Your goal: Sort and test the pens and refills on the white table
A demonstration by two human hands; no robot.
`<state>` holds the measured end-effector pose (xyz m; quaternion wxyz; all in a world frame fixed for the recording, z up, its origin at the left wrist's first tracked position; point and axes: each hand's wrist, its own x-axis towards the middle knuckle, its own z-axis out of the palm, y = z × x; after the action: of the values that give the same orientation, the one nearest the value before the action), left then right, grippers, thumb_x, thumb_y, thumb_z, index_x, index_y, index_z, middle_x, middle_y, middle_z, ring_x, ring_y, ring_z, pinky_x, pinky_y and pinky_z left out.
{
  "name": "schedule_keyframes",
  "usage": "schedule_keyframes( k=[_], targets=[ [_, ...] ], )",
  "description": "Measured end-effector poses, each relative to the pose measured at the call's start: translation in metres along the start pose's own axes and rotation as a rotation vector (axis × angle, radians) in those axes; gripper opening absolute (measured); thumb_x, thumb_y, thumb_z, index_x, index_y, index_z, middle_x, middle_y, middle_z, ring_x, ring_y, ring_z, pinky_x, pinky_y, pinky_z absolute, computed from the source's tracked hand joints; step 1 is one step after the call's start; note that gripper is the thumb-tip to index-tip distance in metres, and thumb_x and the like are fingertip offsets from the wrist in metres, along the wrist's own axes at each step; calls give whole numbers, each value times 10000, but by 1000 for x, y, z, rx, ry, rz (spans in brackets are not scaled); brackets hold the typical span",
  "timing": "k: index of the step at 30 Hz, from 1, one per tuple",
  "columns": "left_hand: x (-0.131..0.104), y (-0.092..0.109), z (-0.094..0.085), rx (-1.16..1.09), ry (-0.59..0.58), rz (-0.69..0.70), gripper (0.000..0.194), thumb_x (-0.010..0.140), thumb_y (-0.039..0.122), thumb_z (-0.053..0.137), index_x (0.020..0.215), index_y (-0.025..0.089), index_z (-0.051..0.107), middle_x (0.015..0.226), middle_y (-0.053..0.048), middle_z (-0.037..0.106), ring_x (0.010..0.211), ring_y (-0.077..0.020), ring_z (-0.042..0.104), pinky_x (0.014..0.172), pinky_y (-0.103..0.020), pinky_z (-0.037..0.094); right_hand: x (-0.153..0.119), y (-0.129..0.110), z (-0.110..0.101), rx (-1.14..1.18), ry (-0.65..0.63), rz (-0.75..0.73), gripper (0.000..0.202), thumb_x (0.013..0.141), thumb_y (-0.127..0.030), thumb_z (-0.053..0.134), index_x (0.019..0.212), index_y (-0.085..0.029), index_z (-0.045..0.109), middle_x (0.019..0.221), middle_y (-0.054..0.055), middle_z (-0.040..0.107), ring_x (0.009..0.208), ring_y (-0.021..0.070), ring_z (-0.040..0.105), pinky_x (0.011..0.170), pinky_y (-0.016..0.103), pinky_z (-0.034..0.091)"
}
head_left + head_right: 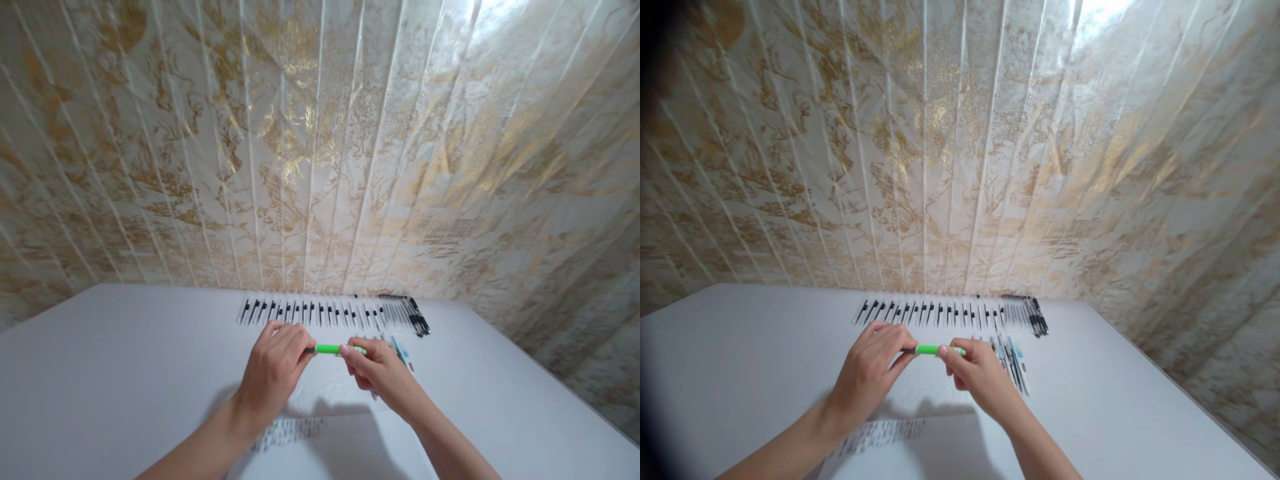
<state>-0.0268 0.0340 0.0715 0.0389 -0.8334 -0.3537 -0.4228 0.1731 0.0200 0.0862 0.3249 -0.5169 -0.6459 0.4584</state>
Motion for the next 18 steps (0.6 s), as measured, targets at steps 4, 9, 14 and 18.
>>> schedule_keyframes(
  k=[4, 9, 14, 18],
  targets=[
    [0, 3, -1, -47, 18, -46, 120, 863, 147, 567, 782, 203, 497, 713, 30, 611, 686, -157, 564, 733, -329, 385, 5, 1, 12, 268, 6, -36, 455, 834, -555, 516, 569, -193, 442, 399, -98, 327, 368, 53, 249, 382, 195, 203],
    [-4, 21, 5, -155, -49, -200, 204, 853, 215, 578, 692, 217, 452, 674, 25, 578, 675, -170, 529, 676, -307, 392, 6, -7, 36, 323, 21, -151, 299, 808, -479, 604, 815, -198, 501, 621, -61, 516, 459, 65, 371, 426, 187, 283],
    [-11, 22, 1, -367, -153, -358, 160, 833, 282, 609, 831, 229, 459, 855, 8, 579, 831, -188, 542, 761, -324, 414, -17, -9, 40, 312, 232, -149, 325, 871, -488, 497, 876, -175, 585, 656, 0, 575, 547, 108, 466, 470, 207, 357],
    [-31, 10, -2, -446, -281, -424, 53, 888, 267, 512, 897, 237, 469, 927, 0, 556, 900, -187, 536, 818, -337, 417, -41, 10, 44, 292, 139, -51, 298, 819, -459, 562, 856, -165, 600, 722, 38, 602, 640, 152, 526, 492, 232, 412]
  ],
)
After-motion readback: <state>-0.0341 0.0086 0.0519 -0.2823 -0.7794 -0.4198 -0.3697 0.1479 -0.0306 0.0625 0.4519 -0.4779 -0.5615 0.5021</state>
